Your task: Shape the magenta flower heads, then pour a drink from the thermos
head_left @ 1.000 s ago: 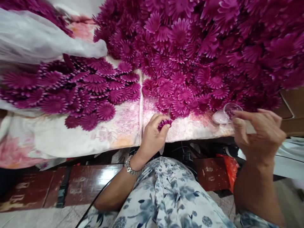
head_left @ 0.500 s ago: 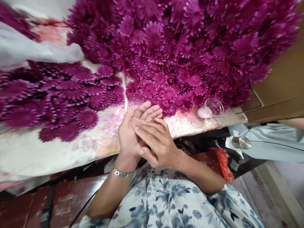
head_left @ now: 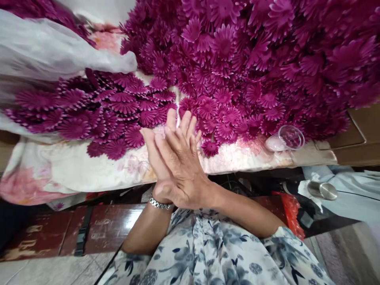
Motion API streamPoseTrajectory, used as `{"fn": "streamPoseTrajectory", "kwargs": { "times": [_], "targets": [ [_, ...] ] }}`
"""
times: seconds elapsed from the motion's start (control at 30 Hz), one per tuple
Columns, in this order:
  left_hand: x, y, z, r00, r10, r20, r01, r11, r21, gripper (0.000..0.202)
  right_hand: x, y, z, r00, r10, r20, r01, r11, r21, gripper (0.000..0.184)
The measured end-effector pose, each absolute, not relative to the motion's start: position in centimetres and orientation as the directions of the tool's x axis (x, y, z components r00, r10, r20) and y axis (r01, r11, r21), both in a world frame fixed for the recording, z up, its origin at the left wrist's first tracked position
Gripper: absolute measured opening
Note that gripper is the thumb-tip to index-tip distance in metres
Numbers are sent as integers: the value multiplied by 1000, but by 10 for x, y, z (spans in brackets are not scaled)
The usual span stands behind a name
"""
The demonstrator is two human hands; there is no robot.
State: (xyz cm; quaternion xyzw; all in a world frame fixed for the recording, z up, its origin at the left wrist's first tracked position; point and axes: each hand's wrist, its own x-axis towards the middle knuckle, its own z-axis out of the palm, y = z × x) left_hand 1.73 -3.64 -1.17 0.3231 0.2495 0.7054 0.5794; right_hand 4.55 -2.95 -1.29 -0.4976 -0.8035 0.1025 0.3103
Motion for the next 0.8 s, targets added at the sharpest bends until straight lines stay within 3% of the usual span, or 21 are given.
{"fn": "streamPoseTrajectory", "kwargs": {
  "times": [0.03,0.17,0.3,0.4,0.47,0.6,0.7,0.8],
  "targets": [
    [18,-37,-10,-125,982,143,-651,-190,735,68,45,-29,-11,-325,863,387,735,488,-471,82],
    [15,-37,2,134,985,-108,-613,169,772,60,65,-10,-4,-193,899,394,773,386,-503,65],
    [-6,-37,10,330,926,-183,-585,353,730,55,108,-3,-11,-148,849,507,778,417,-471,54],
    [-27,-29,6,187,976,-107,-626,203,753,40,135,-17,-21,-85,835,543,840,353,-412,45],
    [-35,-23,-1,70,992,-108,-624,128,771,32,143,-29,-28,-122,871,477,913,287,-290,36],
    [-30,-23,-19,136,985,-109,-576,168,800,24,141,-42,-38,-222,900,376,960,268,-76,31],
    [-20,-27,-26,73,993,-91,-535,116,837,17,138,-43,-39,-199,862,465,960,268,-86,29],
    [-12,-26,-24,60,984,-170,-562,174,809,17,136,-46,-35,-164,827,538,923,321,-212,29]
  ]
}}
